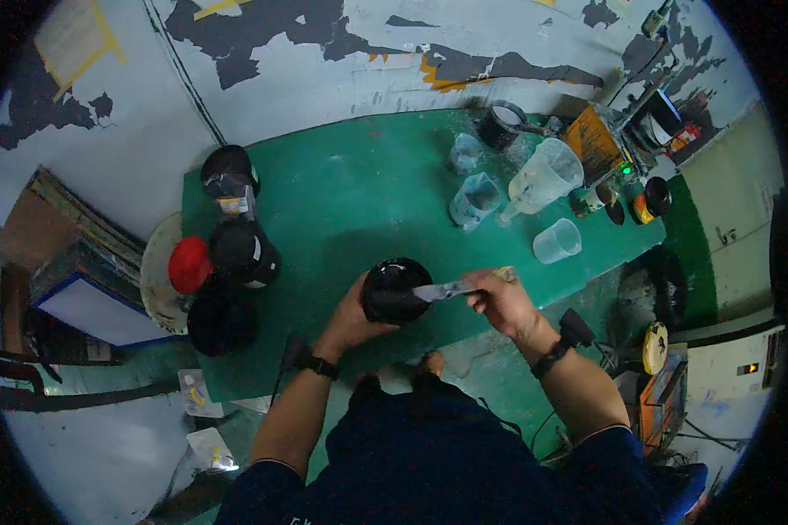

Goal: The recorder mixes ink or liquid in a container using a spatula on a workbench.

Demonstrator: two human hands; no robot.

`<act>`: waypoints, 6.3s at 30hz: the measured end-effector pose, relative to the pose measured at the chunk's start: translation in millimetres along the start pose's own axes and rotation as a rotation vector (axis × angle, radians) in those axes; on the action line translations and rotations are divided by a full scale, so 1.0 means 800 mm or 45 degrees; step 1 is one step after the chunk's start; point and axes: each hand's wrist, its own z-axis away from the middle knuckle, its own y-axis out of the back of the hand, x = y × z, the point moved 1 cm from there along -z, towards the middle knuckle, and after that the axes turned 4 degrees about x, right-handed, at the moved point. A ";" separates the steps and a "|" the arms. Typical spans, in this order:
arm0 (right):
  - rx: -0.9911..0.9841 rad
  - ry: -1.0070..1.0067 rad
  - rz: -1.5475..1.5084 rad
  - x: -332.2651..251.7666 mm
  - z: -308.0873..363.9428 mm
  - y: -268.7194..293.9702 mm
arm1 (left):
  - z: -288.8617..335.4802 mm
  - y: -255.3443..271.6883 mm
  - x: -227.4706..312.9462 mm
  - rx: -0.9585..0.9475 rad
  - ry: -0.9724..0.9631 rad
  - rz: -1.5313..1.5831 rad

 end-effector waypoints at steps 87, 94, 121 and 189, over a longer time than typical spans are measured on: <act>-0.154 0.209 0.877 -0.063 0.019 -0.064 | -0.004 0.007 -0.010 -0.055 -0.037 0.081; 0.022 0.218 0.320 -0.035 -0.003 -0.021 | -0.005 0.006 -0.012 -0.050 -0.077 -0.041; -0.316 0.658 1.537 -0.097 0.002 -0.103 | 0.004 0.006 -0.022 -0.017 -0.074 0.133; -0.142 0.627 0.922 -0.065 -0.030 -0.110 | 0.015 -0.021 -0.027 0.330 -0.117 -0.173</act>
